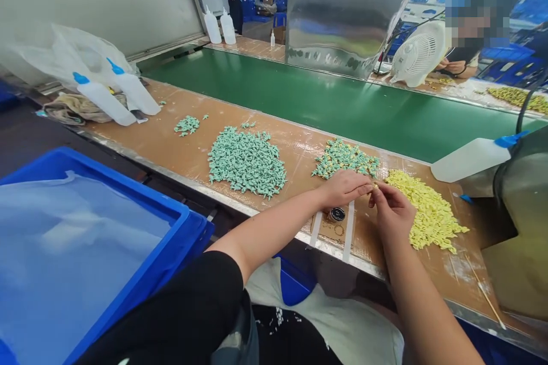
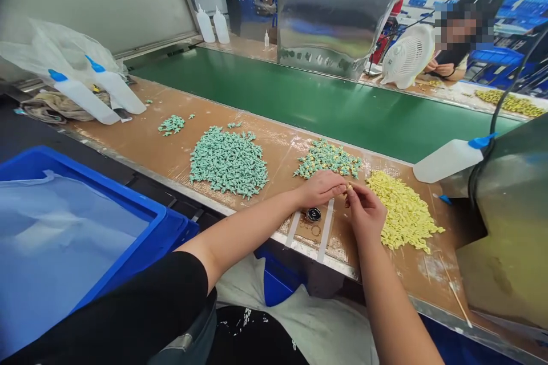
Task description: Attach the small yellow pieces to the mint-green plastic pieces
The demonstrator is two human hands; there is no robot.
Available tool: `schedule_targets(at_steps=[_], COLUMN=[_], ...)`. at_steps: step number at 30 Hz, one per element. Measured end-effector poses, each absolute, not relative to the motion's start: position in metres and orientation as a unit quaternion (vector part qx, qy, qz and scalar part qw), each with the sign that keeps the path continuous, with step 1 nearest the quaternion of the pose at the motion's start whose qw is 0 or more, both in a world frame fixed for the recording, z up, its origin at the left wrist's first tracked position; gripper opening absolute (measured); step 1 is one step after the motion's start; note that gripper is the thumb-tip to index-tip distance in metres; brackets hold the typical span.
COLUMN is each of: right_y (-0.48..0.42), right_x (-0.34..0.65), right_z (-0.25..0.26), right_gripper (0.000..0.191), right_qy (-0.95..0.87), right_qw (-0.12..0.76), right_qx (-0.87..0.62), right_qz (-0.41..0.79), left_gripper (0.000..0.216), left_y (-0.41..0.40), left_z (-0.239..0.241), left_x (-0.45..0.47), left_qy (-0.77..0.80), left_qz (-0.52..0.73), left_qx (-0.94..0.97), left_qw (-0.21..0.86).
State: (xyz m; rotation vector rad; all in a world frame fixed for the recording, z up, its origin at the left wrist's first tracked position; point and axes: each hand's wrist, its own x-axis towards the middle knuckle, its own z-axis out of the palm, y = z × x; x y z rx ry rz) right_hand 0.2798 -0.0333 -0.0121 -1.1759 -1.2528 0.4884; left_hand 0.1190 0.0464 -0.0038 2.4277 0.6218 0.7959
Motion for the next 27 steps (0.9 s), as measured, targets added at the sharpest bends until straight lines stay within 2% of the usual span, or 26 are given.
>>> schedule_targets(at_steps=[4,9,13,18,21,23,25,27], right_y=[-0.033,-0.036,-0.036,-0.038,-0.044,-0.05,-0.057,-0.065], right_x=[0.279,0.279,0.275,0.269,0.262,0.258,0.256,0.258], right_z=[-0.008,-0.007,-0.006,-0.001,0.008,0.015,0.023,0.031], right_gripper=[0.024,0.02,0.019,0.019,0.02,0.02,0.02,0.02], right_qy=[-0.573,-0.586,-0.587,-0.6,-0.612,-0.614,-0.617,-0.65], right_qw=[0.627,0.628,0.642,0.637,0.625,0.625,0.622,0.592], right_qx=[-0.484,-0.472,-0.476,-0.484,-0.483,-0.482,-0.482,-0.476], right_qz=[0.209,0.199,0.13,0.019,-0.034,-0.028,-0.004,0.024], left_gripper=[0.041,0.041,0.033,0.034,0.035,0.037,0.041,0.042], left_y=[0.049,0.052,0.05,0.039,0.027,0.019,0.015,0.016], left_z=[-0.007,-0.002,0.003,0.004,0.014,0.027,0.043,0.057], left_x=[0.121,0.119,0.115,0.118,0.117,0.108,0.088,0.058], left_qy=[0.212,0.091,0.098,0.099,0.135,0.15,0.181,0.282], left_qz=[0.316,0.327,0.308,0.348,0.356,0.345,0.327,0.304], left_qx=[0.868,0.802,0.751,0.69,0.689,0.73,0.798,0.852], left_qw=[0.318,0.492,0.577,0.627,0.617,0.571,0.472,0.319])
